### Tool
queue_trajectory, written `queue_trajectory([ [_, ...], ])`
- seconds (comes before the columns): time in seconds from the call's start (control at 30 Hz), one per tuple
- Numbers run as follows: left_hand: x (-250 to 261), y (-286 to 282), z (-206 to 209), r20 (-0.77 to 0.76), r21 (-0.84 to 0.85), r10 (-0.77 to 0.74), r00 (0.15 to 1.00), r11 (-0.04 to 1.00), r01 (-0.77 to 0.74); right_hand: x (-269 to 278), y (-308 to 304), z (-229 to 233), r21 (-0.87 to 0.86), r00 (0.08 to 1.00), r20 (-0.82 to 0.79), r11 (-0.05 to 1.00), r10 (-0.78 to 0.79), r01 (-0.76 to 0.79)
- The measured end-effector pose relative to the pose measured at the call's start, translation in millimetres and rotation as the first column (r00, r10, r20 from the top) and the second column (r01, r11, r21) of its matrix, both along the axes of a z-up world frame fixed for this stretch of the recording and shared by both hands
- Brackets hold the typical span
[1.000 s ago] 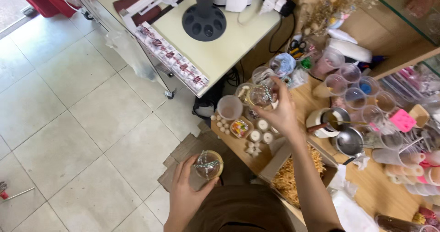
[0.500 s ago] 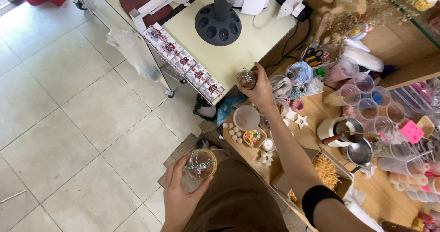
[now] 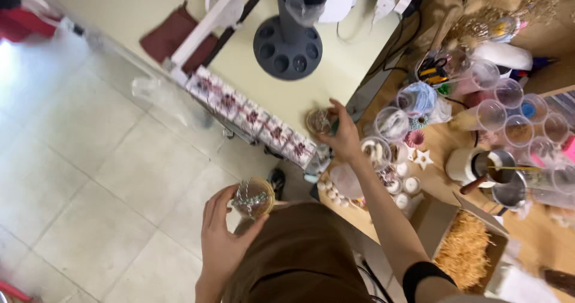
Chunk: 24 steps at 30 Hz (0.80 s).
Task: The person decorates several small spherical candles with glitter and stars by hand, and then arranges them onto small square cards on a table.
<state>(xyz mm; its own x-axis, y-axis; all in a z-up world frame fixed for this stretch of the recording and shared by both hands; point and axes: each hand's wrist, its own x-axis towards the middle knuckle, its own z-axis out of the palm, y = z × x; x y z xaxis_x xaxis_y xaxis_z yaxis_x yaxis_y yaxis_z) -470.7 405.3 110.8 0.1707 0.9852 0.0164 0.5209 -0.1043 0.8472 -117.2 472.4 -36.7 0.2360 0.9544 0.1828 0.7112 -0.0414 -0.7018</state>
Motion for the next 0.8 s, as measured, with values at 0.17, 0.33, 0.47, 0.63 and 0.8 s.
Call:
queue_trajectory([
  [0.17,-6,45,-2,-0.015,0.004,-0.085,0.996,0.996,0.085,-4,-5,8,-0.135,1.000,0.016,0.990,-0.027,0.029],
  [0.33,-2,93,-3,0.006,0.024,-0.192,0.981,0.981,0.192,0,-10,35,-0.278,0.998,-0.062,0.960,-0.001,-0.016],
  [0.47,4,134,-9,0.036,0.113,-0.308,0.951,0.946,0.303,-11,-4,40,-0.190,0.999,-0.040,0.982,0.011,-0.019],
  [0.63,11,172,-4,0.041,0.129,-0.446,0.894,0.890,0.438,-26,0,53,-0.279,0.999,-0.028,0.960,-0.021,0.012],
  [0.8,21,199,-5,0.070,0.105,-0.515,0.854,0.856,0.507,-33,3,64,-0.342,0.997,-0.066,0.939,-0.049,0.024],
])
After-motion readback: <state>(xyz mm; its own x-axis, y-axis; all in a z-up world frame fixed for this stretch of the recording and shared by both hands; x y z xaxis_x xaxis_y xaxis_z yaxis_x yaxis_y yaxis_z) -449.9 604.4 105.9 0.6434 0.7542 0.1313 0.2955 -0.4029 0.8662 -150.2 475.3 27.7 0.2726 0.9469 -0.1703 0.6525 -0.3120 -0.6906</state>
